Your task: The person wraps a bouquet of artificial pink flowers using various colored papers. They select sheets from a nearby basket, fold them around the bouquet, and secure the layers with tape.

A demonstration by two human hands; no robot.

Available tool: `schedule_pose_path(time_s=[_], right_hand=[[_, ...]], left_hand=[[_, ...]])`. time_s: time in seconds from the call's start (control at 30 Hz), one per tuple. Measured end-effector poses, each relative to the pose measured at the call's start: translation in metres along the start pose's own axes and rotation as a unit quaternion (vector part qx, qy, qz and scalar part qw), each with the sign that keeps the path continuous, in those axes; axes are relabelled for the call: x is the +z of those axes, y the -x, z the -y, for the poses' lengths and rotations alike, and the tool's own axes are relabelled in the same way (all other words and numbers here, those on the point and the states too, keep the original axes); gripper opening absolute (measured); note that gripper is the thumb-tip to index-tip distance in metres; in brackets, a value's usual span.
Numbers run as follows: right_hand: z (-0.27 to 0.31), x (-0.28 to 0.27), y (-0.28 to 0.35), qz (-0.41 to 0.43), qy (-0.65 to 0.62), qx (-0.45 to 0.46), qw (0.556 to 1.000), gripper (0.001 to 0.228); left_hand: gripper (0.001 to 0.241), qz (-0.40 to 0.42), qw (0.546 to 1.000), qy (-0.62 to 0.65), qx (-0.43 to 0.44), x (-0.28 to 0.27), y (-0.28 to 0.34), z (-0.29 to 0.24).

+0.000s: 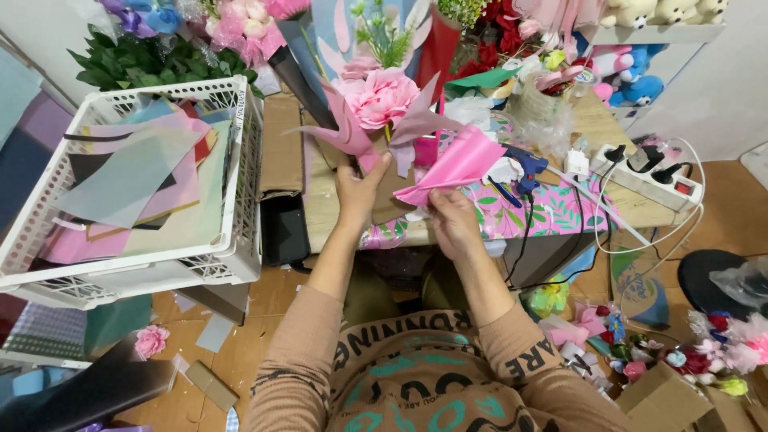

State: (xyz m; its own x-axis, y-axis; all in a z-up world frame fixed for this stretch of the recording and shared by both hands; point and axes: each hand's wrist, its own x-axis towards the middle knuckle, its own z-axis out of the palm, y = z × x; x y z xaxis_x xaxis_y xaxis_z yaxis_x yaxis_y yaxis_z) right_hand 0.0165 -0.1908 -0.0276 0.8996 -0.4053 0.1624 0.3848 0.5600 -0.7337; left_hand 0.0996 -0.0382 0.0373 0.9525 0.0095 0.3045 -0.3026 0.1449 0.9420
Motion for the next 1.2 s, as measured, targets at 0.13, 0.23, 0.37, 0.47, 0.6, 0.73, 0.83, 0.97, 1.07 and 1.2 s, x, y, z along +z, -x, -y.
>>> schedule_pose_path(time_s=[0.13, 0.23, 0.37, 0.47, 0.6, 0.73, 0.83, 0.97, 1.07, 1.2], right_hand=[[0.033, 0.049, 0.010, 0.039, 0.057, -0.040, 0.997, 0.003], [0.028, 0.053, 0.004, 0.031, 0.110, -0.085, 0.990, 0.010], [0.029, 0.059, 0.005, 0.041, 0.142, -0.111, 0.983, 0.017], [0.031, 0.063, 0.003, 0.053, 0.167, -0.128, 0.976, 0.021], [0.038, 0.075, 0.010, 0.068, 0.175, -0.139, 0.972, 0.022], [0.035, 0.075, 0.011, 0.071, 0.180, -0.148, 0.970, 0.021], [0.030, 0.072, 0.010, 0.073, 0.172, -0.154, 0.970, 0.021], [0.022, 0.069, 0.013, 0.077, 0.188, -0.178, 0.963, 0.019], [0.021, 0.073, 0.019, 0.065, 0.184, -0.187, 0.963, 0.018], [0.007, 0.059, 0.011, 0.047, 0.173, -0.191, 0.965, 0.019]], left_hand=[[0.084, -0.022, 1.000, 0.015, 0.005, 0.002, 0.029, -0.035], [0.080, -0.044, 0.999, 0.020, 0.004, 0.001, 0.035, -0.030], [0.059, -0.051, 0.996, 0.024, 0.066, -0.004, 0.044, -0.036], [0.055, -0.045, 0.994, 0.001, 0.099, -0.010, 0.042, -0.017], [0.051, -0.059, 0.985, 0.014, 0.162, -0.013, 0.038, 0.013], [0.051, -0.061, 0.978, 0.039, 0.197, -0.013, 0.035, 0.033], [0.074, -0.056, 0.968, 0.054, 0.238, -0.013, 0.029, 0.060], [0.094, -0.058, 0.963, 0.057, 0.256, -0.008, 0.035, 0.062], [0.090, -0.070, 0.967, 0.070, 0.234, 0.006, 0.050, 0.043], [0.072, -0.049, 0.969, 0.167, 0.173, 0.017, 0.065, 0.012]])
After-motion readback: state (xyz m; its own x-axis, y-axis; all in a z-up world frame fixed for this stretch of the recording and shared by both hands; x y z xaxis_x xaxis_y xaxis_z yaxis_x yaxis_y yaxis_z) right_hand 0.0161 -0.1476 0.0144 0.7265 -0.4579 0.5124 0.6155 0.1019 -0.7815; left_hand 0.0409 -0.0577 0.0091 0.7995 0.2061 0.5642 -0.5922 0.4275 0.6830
